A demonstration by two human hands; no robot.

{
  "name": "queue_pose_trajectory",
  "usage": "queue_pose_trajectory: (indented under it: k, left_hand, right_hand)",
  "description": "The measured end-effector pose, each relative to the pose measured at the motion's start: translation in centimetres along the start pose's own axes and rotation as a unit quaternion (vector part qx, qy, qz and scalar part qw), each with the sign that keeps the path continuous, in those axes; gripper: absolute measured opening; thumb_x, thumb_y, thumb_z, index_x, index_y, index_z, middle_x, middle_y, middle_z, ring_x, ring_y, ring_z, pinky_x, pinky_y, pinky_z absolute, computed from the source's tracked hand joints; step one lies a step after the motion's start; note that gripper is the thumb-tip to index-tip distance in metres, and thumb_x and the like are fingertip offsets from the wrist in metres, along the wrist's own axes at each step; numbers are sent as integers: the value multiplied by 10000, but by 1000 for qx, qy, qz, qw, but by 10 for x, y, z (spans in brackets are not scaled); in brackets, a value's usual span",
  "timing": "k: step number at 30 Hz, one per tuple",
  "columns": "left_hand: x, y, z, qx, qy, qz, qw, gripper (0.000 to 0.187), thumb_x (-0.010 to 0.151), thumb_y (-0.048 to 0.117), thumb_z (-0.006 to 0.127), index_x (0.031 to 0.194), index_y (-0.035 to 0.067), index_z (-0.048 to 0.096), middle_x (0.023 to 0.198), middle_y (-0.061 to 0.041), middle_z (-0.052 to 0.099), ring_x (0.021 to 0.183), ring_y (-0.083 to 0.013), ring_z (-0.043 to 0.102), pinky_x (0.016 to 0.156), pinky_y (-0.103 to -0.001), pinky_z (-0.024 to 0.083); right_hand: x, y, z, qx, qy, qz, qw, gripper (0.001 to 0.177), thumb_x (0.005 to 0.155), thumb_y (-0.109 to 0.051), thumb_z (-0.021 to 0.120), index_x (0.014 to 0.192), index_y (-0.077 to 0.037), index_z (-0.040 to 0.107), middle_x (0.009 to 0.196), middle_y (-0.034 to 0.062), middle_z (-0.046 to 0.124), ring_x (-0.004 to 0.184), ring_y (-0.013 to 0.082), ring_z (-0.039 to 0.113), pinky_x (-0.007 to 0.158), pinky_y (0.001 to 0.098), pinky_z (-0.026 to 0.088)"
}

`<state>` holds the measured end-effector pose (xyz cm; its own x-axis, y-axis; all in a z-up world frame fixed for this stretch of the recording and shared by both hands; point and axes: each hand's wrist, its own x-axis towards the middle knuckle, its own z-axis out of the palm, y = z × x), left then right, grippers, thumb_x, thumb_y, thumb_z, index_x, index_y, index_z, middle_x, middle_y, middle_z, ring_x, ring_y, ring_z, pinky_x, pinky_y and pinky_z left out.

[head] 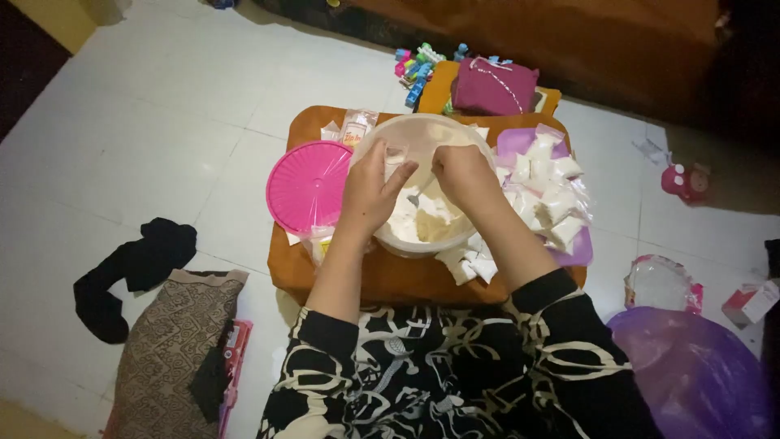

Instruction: Packaging white powder from a large bucket into small individual plastic bags using a spoon.

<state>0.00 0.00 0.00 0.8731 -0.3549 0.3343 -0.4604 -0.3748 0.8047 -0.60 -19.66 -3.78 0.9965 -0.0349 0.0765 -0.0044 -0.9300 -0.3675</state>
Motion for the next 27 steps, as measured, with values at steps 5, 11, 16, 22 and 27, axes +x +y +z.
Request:
queue_pose_trajectory:
  k: [5, 11, 16, 22, 27]
  left_hand:
    - [-2, -3, 1, -10, 3, -9, 1000, 488, 953, 562, 616, 984, 80, 546, 869, -208, 623, 886, -438, 649, 773, -523, 524]
    - [-3, 2, 0, -4, 7, -18, 1000, 485, 935, 551, 656, 948, 83, 528, 832, -204, 612, 846, -429, 647, 735, -501, 525]
    - [-1, 3, 2, -4, 8, -33, 999, 488, 937, 564, 644, 931, 92, 524, 813, -189, 624, 825, -408, 658, 721, -485, 532]
    - [-1, -3, 5, 2, 11, -35, 999, 529, 922, 614, 654, 891, 105, 513, 763, -171, 596, 765, -375, 648, 666, -457, 520]
    - [1, 6, 1, 15, 1, -52, 999, 518, 903, 573, 683, 943, 76, 544, 856, -242, 648, 888, -479, 658, 727, -538, 524]
  right_hand:
    - [1, 4, -1, 16, 19, 10, 1000, 133, 936, -114, 653, 987, -113, 776, 793, 137, 746, 813, 398, 751, 718, 470, 621]
    - [-7, -4, -15, 53, 95, -14, 994, 91, 927, -58, 676, 1007, -74, 717, 820, 131, 738, 820, 368, 744, 749, 458, 606]
    - [-16, -11, -22, 99, 166, -26, 981, 80, 964, -24, 652, 1034, -35, 688, 834, 176, 729, 838, 399, 732, 782, 492, 577]
    - [-20, -8, -21, 148, 207, -14, 967, 68, 995, -56, 638, 1058, -60, 666, 821, 137, 722, 845, 361, 734, 797, 466, 576]
    - [-21, -8, -22, 177, 258, -12, 950, 74, 996, -63, 630, 1026, -123, 661, 747, 54, 715, 755, 276, 735, 770, 396, 576]
